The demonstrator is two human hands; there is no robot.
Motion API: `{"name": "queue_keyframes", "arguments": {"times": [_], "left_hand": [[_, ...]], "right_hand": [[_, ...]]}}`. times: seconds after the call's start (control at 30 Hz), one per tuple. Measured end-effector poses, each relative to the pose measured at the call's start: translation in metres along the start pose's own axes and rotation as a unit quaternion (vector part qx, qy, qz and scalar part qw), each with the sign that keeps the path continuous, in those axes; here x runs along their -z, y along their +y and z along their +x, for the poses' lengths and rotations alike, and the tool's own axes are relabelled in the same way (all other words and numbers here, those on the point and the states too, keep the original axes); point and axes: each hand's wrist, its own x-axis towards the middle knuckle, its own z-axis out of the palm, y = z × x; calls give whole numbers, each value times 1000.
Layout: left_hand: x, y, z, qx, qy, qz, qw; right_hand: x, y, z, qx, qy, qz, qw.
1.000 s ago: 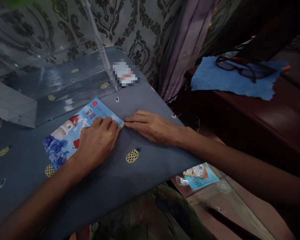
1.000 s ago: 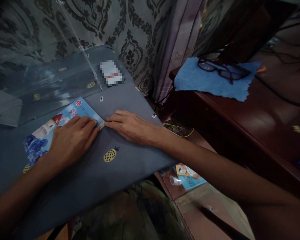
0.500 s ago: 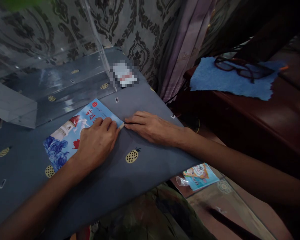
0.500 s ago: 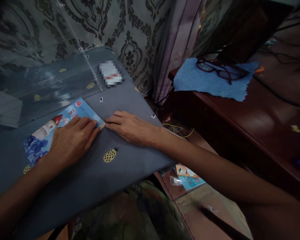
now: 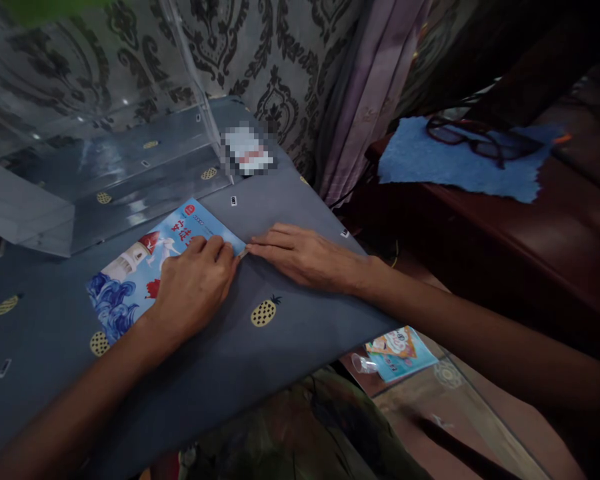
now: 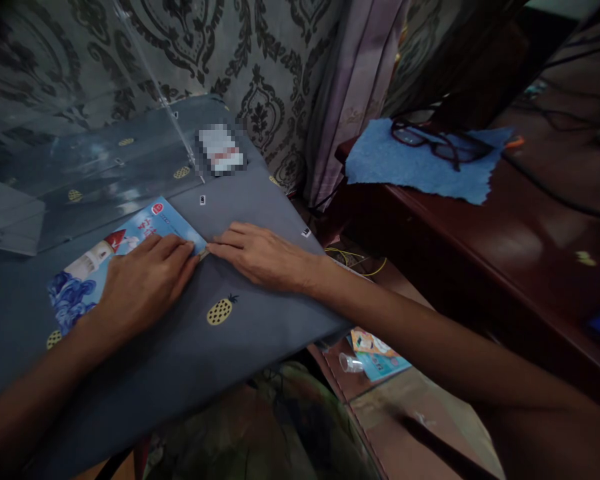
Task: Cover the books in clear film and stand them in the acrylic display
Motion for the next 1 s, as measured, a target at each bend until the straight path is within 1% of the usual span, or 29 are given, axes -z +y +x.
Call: {"name": "queue_keyframes", "arguments": {"times": [0.3,0.5,0.9,1.0], "left_hand": [[0,0,-2,-4,15,-4,1000],[-2,-1,-2,-9,41,-10,999],[-1,-1,-2,-8,18,-3,1000],[-1,-2,-2,-8,15,-1,1000]], "right_hand": [[0,0,1,9,19,-4,1000],[0,0,1,3,6,-5,1000],[5,-4,4,-5,-21,-2,1000],[5,-3,4,-6,-16,0,1000]]}}
